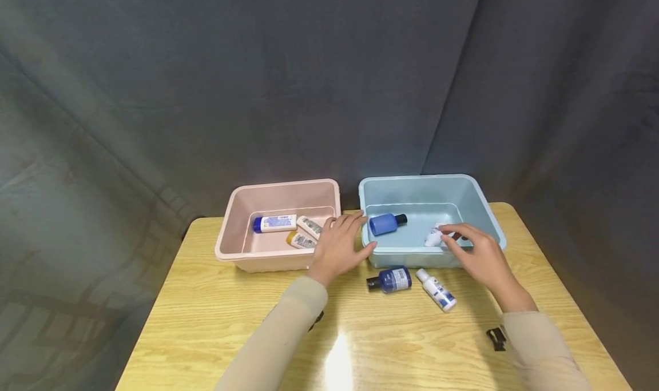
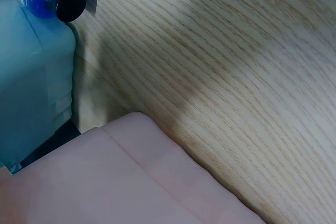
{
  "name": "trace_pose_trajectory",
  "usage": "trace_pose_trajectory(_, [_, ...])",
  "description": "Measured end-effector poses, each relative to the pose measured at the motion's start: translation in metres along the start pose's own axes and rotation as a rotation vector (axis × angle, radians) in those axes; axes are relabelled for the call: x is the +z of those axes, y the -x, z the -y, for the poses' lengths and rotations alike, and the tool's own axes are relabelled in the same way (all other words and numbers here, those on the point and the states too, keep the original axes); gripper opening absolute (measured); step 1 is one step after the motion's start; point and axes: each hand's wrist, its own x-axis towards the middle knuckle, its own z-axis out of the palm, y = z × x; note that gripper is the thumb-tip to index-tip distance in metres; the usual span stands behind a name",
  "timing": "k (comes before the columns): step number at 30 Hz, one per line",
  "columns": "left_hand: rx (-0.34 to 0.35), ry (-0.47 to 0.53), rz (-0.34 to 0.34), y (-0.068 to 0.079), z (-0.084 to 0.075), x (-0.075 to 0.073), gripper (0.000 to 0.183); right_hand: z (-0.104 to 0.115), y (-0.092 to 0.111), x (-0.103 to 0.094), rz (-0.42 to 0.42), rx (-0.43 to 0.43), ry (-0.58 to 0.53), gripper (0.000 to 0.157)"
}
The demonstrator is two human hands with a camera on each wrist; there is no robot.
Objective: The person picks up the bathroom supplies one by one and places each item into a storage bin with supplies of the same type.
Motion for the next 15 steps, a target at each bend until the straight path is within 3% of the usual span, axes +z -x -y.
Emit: trace_pose_trajectory(15, [-0.002, -0.007, 0.010, 0.000, 0.000, -0.002, 0.073, 0.021, 0.022, -0.013, -0.065, -0.036, -0.063, 0.029])
